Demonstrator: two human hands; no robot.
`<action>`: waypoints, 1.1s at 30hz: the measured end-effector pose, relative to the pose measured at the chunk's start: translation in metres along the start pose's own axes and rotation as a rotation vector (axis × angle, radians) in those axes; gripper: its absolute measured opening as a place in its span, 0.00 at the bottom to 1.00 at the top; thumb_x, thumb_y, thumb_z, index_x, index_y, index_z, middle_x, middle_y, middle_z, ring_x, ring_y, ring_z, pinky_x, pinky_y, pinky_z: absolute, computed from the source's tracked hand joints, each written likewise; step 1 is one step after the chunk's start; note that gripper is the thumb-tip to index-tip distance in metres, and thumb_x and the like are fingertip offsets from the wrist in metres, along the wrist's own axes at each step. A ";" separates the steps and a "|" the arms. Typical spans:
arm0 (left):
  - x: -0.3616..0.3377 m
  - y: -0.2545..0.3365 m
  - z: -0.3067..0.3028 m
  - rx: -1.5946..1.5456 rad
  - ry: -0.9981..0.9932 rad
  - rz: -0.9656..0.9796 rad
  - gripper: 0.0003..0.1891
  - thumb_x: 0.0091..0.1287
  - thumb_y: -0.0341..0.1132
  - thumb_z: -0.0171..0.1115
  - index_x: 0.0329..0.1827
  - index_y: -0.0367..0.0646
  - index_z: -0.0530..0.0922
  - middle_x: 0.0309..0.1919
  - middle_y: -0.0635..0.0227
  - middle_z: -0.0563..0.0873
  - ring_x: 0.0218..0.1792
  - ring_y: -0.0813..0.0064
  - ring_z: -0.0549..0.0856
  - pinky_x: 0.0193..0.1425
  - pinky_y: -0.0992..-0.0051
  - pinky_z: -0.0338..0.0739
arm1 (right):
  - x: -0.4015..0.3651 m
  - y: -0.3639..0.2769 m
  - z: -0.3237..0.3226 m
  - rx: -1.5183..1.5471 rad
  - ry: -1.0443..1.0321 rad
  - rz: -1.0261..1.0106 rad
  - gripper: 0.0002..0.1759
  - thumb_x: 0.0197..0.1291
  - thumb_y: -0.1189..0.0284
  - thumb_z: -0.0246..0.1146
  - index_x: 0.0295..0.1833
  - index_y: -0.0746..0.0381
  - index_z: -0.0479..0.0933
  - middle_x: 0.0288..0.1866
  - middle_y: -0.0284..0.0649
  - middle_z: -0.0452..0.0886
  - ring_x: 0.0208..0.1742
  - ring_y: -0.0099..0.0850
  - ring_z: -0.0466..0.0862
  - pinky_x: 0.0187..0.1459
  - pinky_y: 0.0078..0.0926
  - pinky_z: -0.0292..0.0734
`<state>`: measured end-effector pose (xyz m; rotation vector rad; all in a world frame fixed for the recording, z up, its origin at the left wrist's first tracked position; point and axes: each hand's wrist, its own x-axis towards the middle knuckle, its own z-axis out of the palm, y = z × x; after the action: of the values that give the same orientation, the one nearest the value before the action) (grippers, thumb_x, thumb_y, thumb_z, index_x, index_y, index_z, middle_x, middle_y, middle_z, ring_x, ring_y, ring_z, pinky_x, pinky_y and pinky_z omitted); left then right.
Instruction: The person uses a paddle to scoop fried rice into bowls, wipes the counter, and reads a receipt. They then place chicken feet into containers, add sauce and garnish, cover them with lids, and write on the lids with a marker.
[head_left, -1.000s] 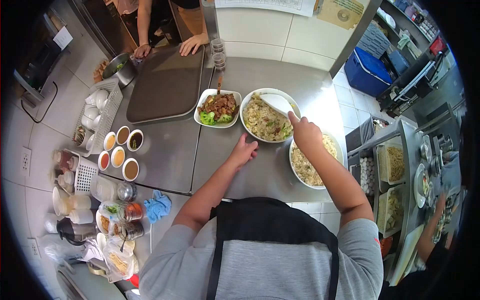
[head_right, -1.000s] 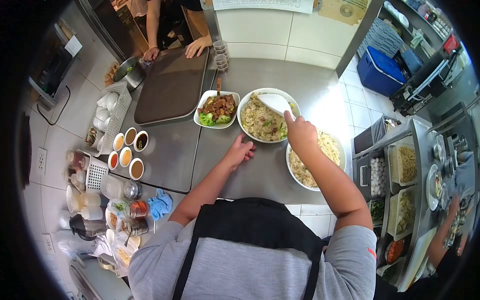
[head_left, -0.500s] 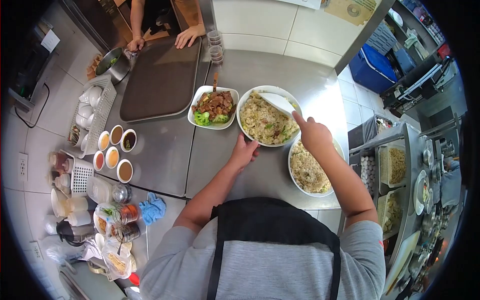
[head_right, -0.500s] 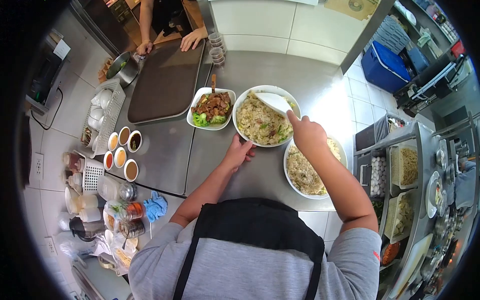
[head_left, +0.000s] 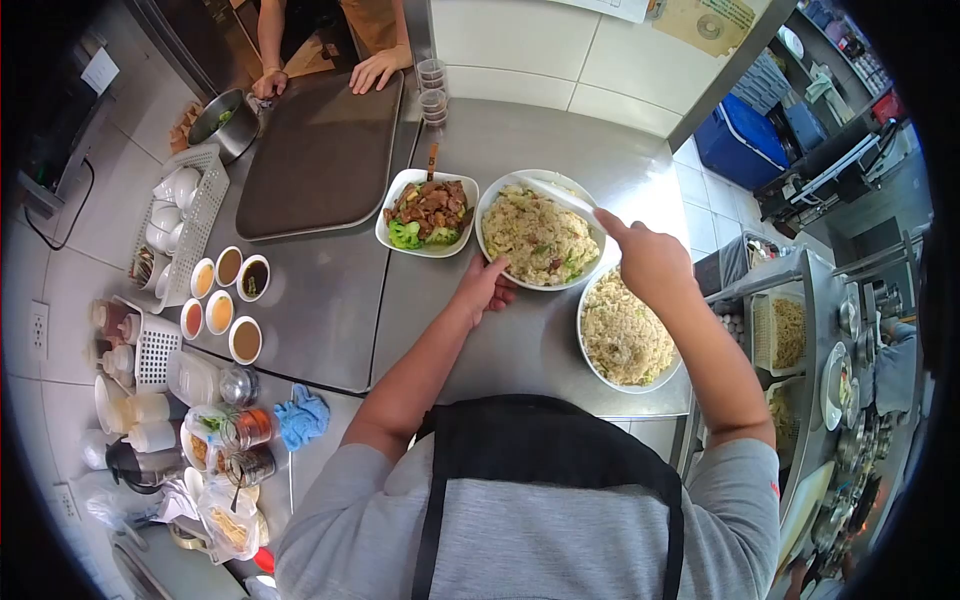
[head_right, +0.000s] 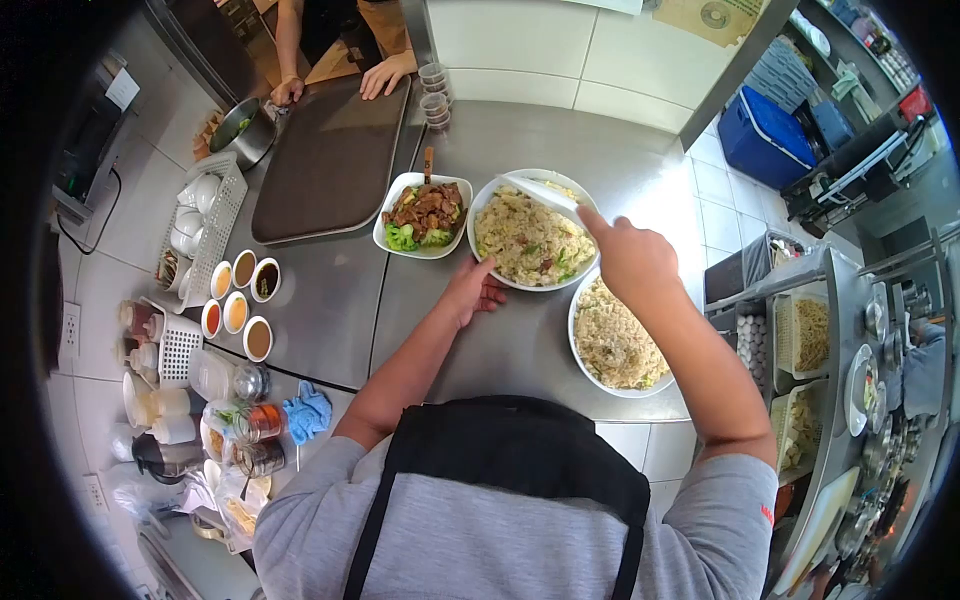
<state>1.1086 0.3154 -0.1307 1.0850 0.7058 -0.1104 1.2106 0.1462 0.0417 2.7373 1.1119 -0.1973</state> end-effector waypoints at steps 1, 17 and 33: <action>0.006 -0.001 -0.003 0.012 -0.007 -0.008 0.17 0.63 0.45 0.46 0.52 0.50 0.59 0.29 0.66 0.78 0.22 0.77 0.77 0.20 0.80 0.70 | -0.010 -0.001 -0.005 0.007 -0.043 0.012 0.29 0.52 0.77 0.47 0.61 0.44 0.59 0.37 0.44 0.75 0.35 0.39 0.79 0.37 0.34 0.74; 0.000 -0.023 0.028 -0.098 -0.024 0.015 0.16 0.64 0.42 0.45 0.50 0.48 0.56 0.36 0.60 0.77 0.25 0.73 0.78 0.23 0.79 0.72 | -0.047 -0.017 0.040 0.237 -0.080 0.114 0.29 0.50 0.76 0.48 0.61 0.48 0.59 0.35 0.48 0.77 0.32 0.44 0.79 0.33 0.38 0.73; 0.014 0.006 -0.003 0.126 0.076 0.093 0.14 0.63 0.42 0.46 0.48 0.47 0.60 0.29 0.69 0.78 0.23 0.80 0.78 0.23 0.82 0.69 | 0.006 0.027 0.004 0.193 -0.008 0.210 0.27 0.51 0.76 0.46 0.59 0.47 0.61 0.36 0.47 0.78 0.37 0.41 0.79 0.39 0.37 0.72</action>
<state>1.1207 0.3242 -0.1352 1.2459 0.7230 -0.0346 1.2333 0.1306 0.0394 2.9951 0.8349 -0.3002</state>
